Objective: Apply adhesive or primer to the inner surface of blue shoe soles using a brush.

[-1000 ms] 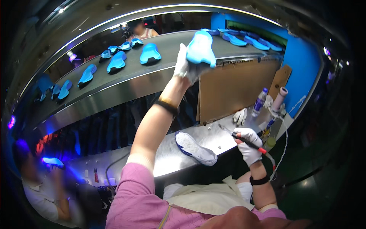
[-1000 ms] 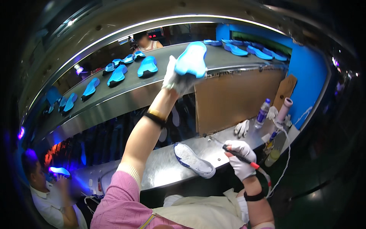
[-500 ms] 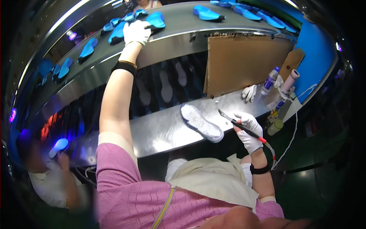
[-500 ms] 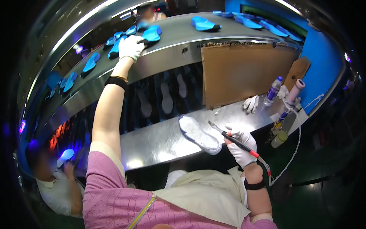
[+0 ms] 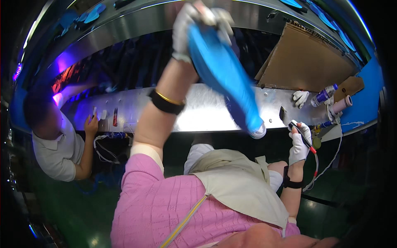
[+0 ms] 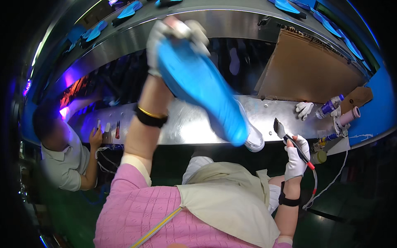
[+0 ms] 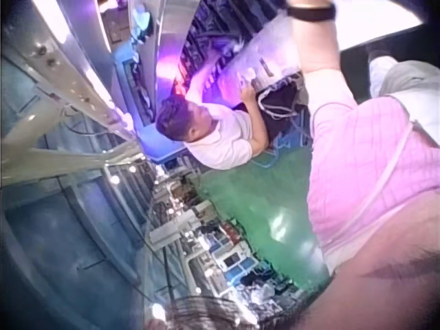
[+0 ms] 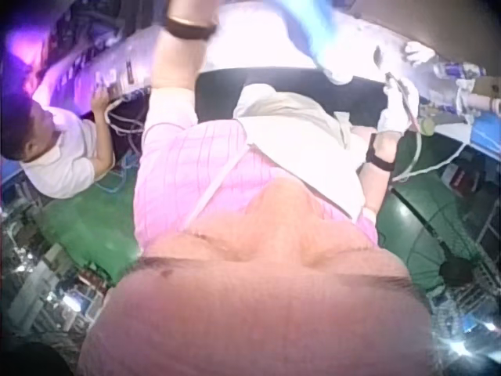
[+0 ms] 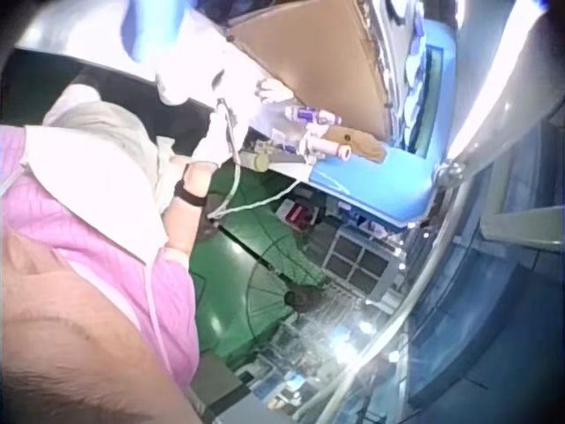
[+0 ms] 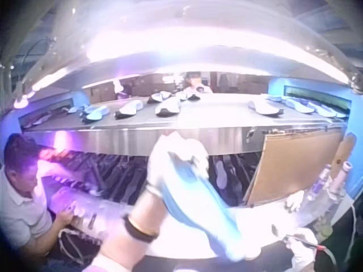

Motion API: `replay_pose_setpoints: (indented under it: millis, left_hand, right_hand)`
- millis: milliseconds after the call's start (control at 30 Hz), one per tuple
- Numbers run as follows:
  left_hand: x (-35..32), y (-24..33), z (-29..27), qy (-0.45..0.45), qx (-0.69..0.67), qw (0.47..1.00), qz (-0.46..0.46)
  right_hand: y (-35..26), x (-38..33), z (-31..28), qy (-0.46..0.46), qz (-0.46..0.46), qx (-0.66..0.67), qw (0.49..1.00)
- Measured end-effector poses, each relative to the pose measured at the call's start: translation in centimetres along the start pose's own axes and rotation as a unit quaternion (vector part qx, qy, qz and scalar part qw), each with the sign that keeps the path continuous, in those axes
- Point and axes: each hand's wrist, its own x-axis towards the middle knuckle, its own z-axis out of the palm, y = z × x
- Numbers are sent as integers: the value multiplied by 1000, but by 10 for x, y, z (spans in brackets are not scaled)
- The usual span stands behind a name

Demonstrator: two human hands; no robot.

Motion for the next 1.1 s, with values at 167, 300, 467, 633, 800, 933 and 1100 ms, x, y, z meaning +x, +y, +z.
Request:
replay_pose_setpoints:
  millis: [167, 300, 467, 633, 800, 933, 1100]
  left_hand:
    - [-151, -158, 31, 195, -311, 882, -296]
    - [-153, -139, 108, 205, -531, 747, -343]
    - [-136, -150, 133, 219, -377, 845, -309]
    - [-126, -172, 159, 350, -247, 863, -268]
    - [-134, -167, 144, 332, -267, 852, -304]
    - [-136, -167, 131, 313, -194, 865, -341]
    - [-124, -154, 131, 267, -298, 852, -338]
  right_hand:
    - [-12, -5, 13, -65, 50, 66, 994]
    - [-12, -7, 28, -154, 71, 71, 983]
    - [-13, 9, 59, -116, 49, 91, 988]
    - [-10, 2, 72, -53, -101, 24, 993]
    - [-17, -3, 56, -152, -2, 107, 983]
    - [-13, -9, 55, -177, -200, -53, 962]
    - [-11, -21, 45, -255, -131, -19, 958]
